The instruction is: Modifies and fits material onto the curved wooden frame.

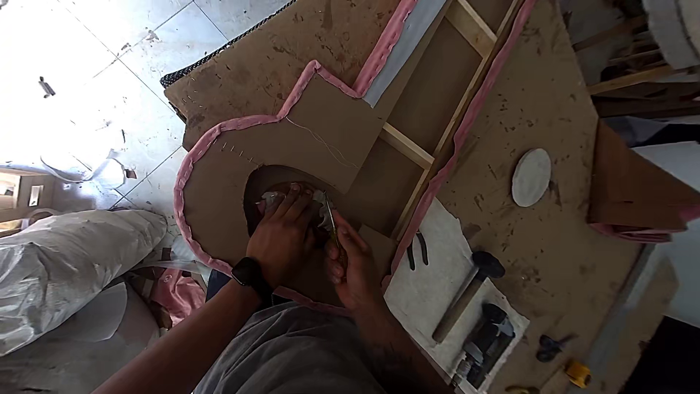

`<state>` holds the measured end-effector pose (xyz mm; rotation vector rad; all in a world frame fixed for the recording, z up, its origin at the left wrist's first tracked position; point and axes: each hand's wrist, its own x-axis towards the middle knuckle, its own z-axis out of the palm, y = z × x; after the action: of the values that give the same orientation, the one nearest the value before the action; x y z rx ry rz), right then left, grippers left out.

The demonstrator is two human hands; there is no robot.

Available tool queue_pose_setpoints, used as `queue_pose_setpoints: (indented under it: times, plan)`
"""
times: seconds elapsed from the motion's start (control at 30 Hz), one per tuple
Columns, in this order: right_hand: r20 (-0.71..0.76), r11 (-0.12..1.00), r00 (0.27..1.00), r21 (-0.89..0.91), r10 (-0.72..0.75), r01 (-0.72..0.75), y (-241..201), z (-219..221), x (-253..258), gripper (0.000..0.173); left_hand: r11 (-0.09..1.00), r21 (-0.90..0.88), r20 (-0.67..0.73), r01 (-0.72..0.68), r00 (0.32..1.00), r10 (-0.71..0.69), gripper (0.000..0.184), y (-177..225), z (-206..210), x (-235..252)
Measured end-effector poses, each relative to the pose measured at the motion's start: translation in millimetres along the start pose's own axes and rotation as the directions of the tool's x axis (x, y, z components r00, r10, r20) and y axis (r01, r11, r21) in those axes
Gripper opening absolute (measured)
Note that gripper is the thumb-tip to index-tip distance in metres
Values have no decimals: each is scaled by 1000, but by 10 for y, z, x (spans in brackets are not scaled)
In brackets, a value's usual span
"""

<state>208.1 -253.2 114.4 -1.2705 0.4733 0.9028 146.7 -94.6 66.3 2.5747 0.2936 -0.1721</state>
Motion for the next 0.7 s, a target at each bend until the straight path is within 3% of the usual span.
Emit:
queue_pose_setpoints:
  times: [0.13,0.2,0.27,0.37,0.4,0.47,0.53,0.6,0.7]
  plan:
    - [56,990,998,141,-35,27,100,-34,-7,43,1000,-3,-15,6,1000,-6,42,-2,15,6]
    - [102,994,993,95,-65,56,74,-53,-68,44,1000,6,-16,-1,1000,1,41,-7,16,12]
    - [176,971,965,-108,-193,214,-138,-123,-237,46,1000,17,-20,-5,1000,5,41,-15,8,26]
    - [89,712,875,-545,-476,443,-634,-576,-509,43,1000,-21,-43,-10,999,9,37,-26,-29,7]
    - [32,600,824,-670,-565,437,-765,-882,-493,43,999,-43,-61,-15,998,12,35,-28,-48,21]
    - [-91,422,732,-862,-675,282,-906,-1722,-347,45,995,-90,-130,-33,991,21,33,-24,-21,46]
    - [-164,330,678,-936,-716,122,-946,-2490,-200,46,991,-126,-207,-53,978,26,32,-41,16,27]
    - [-169,315,693,-945,-701,88,-1011,-2843,-135,51,987,-152,-266,-59,964,17,30,-64,10,-18]
    - [-105,242,675,-964,-730,113,-946,-2957,-240,37,983,-162,-281,-89,959,40,30,-17,0,-33]
